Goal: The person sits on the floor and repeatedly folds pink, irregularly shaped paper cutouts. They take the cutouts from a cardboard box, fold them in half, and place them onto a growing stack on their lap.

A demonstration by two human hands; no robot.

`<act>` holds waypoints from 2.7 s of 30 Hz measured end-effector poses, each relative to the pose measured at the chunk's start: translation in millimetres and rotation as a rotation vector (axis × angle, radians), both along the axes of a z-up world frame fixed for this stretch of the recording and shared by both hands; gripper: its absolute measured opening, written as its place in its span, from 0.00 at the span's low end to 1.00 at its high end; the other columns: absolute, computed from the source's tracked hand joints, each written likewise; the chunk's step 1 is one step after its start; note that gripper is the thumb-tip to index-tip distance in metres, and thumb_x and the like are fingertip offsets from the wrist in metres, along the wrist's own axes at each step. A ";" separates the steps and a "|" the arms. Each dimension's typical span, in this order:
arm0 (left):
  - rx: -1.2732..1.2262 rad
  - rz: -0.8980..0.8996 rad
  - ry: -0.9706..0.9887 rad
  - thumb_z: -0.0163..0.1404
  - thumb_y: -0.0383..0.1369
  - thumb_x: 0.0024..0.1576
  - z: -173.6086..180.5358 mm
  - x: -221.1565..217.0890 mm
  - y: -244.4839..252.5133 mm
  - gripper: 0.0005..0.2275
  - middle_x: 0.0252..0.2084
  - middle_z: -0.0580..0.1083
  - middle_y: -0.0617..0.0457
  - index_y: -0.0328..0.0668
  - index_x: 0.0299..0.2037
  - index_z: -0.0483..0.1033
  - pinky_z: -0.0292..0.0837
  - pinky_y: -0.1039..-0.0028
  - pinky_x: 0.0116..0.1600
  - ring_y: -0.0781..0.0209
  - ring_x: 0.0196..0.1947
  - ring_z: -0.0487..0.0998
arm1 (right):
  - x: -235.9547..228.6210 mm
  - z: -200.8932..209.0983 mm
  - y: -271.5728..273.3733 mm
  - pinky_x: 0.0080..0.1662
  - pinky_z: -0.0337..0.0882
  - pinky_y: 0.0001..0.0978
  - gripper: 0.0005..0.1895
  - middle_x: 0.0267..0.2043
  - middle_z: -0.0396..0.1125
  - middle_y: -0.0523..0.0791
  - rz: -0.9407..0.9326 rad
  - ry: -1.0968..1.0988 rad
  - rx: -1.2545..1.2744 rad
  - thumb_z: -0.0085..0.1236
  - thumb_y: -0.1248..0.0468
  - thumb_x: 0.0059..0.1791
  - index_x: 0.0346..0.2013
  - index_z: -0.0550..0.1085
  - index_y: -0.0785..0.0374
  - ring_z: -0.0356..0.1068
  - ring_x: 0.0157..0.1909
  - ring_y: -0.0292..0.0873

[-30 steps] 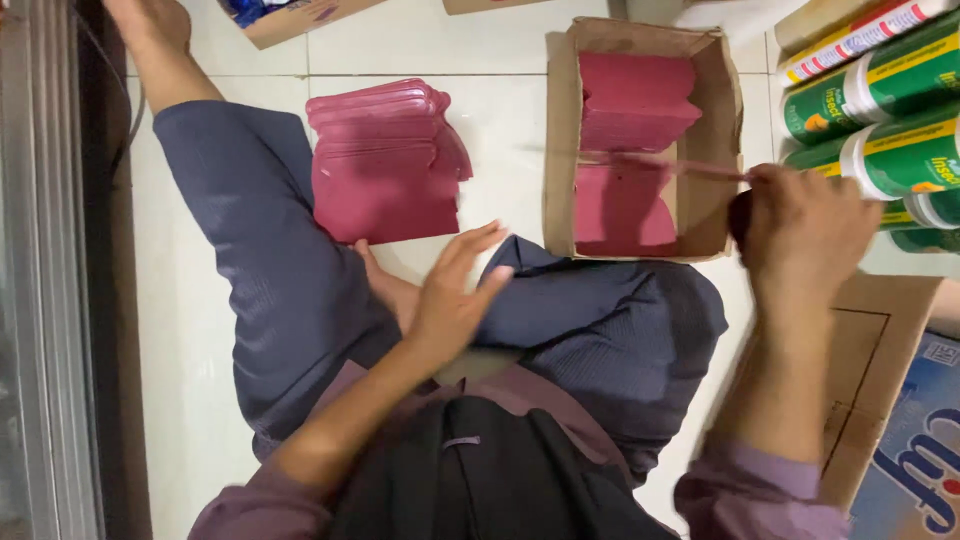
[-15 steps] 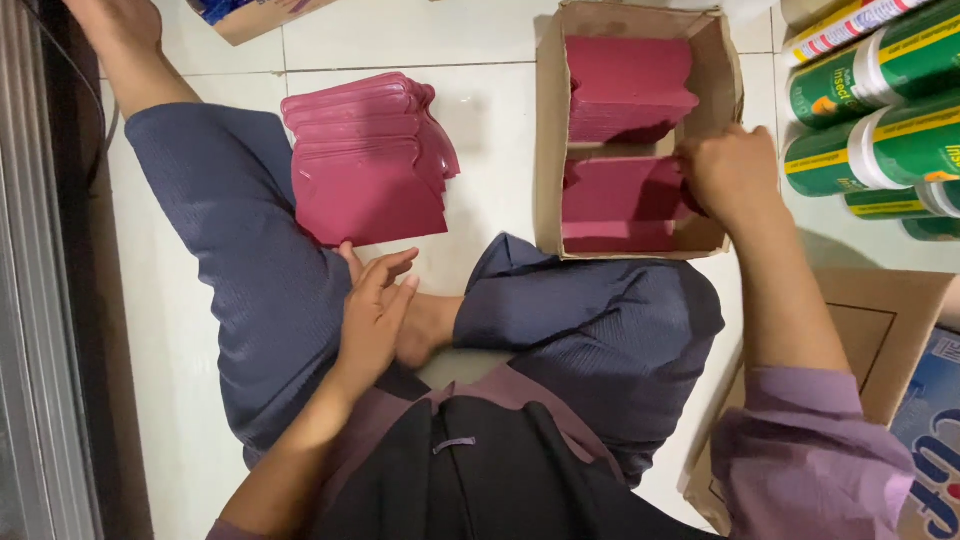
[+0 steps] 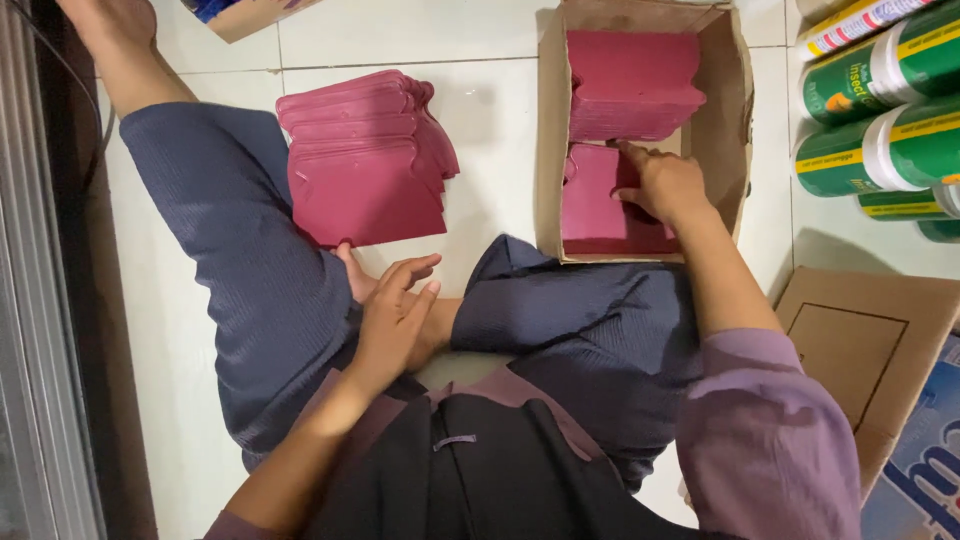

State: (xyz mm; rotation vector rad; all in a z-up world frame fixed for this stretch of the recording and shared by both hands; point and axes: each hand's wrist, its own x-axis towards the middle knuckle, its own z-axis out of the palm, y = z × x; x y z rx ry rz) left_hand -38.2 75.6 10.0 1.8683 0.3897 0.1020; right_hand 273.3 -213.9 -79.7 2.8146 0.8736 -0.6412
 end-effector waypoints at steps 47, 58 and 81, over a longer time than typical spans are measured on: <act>1.102 -0.181 0.283 0.73 0.37 0.32 -99.4 121.0 151.4 0.33 0.48 0.69 0.41 0.39 0.48 0.70 0.43 0.33 0.67 0.41 0.52 0.71 | -116.6 55.1 13.9 0.36 0.69 0.22 0.21 0.30 0.66 0.42 -0.760 0.141 1.344 0.70 0.66 0.50 0.57 0.78 0.59 0.65 0.31 0.32; 0.083 0.143 -0.016 0.55 0.43 0.61 -34.4 68.3 114.9 0.13 0.28 0.68 0.49 0.48 0.32 0.67 0.64 0.62 0.39 0.49 0.32 0.72 | -149.4 89.4 107.8 0.57 0.70 0.31 0.30 0.49 0.73 0.49 -0.920 0.795 1.794 0.57 0.51 0.53 0.68 0.67 0.56 0.76 0.52 0.41; -0.362 0.114 0.077 0.27 0.56 0.66 51.1 -8.5 36.8 0.34 0.76 0.51 0.39 0.36 0.73 0.55 0.04 0.55 0.72 0.48 0.78 0.32 | -206.0 73.8 218.0 0.51 0.63 0.50 0.19 0.57 0.67 0.41 0.467 -0.500 0.920 0.42 0.58 0.58 0.61 0.75 0.44 0.62 0.53 0.54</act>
